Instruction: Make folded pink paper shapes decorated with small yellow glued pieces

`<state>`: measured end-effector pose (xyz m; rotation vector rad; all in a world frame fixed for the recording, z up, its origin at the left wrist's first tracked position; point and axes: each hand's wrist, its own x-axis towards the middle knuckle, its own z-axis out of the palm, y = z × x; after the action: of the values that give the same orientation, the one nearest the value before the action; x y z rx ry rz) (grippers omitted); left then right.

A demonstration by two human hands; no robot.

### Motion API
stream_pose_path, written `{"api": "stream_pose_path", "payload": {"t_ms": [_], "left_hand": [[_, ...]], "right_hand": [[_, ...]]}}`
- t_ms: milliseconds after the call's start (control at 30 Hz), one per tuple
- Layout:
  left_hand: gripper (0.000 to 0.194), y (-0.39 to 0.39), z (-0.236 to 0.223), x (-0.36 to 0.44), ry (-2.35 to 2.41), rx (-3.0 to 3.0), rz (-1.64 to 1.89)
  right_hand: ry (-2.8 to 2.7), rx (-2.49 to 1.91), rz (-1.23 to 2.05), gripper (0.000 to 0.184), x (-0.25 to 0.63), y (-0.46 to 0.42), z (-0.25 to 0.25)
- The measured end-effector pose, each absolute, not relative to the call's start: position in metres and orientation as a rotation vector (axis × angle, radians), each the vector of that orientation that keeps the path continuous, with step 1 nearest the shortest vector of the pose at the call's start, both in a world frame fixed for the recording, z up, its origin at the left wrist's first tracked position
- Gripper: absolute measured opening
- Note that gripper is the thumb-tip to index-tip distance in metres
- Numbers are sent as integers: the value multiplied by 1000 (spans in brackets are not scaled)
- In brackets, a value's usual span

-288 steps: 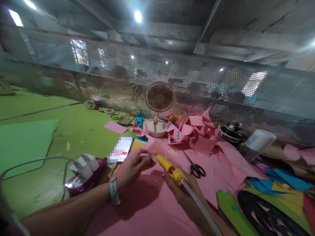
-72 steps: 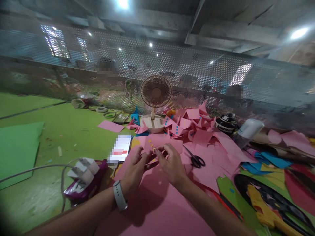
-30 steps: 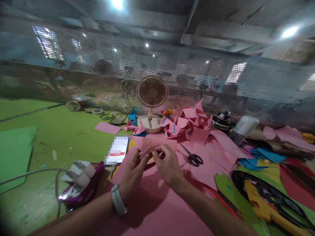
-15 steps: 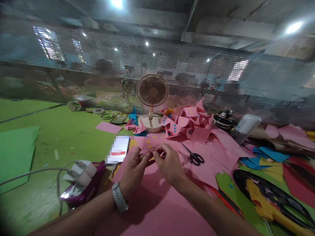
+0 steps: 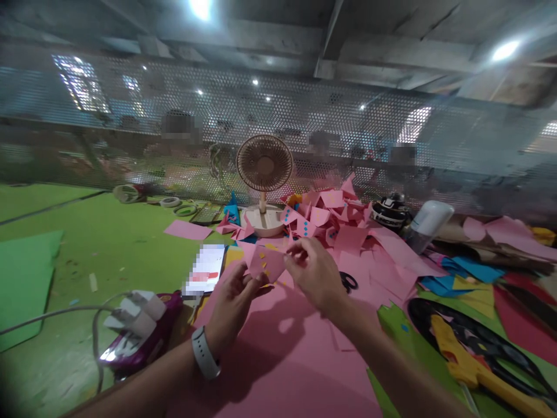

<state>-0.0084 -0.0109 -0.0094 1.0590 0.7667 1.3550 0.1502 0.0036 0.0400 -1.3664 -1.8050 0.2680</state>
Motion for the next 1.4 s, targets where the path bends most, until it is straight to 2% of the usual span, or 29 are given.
{"api": "stream_pose_path", "payload": {"t_ms": [67, 267, 633, 800, 1033, 1267, 1400], "left_hand": [[27, -13, -7, -8, 774, 1041, 1344], [32, -15, -5, -11, 796, 951, 1313], [39, -10, -3, -13, 925, 1148, 1349], [31, -11, 0, -13, 897, 1093, 1337], [24, -1, -2, -19, 902, 1190, 1433], [24, -1, 2, -22, 767, 1035, 1505], [32, -8, 4, -21, 694, 882, 1432]], "right_hand": [[-1864, -1314, 201, 18, 156, 7, 42], [-1991, -1332, 556, 32, 160, 12, 38], [-1981, -1315, 603, 34, 154, 7, 37], [-1969, -1279, 703, 32, 154, 7, 37], [-1979, -1285, 638, 27, 160, 12, 40], [-2004, -1237, 954, 27, 174, 17, 52], [-1917, -1178, 1086, 30, 170, 23, 55]]}}
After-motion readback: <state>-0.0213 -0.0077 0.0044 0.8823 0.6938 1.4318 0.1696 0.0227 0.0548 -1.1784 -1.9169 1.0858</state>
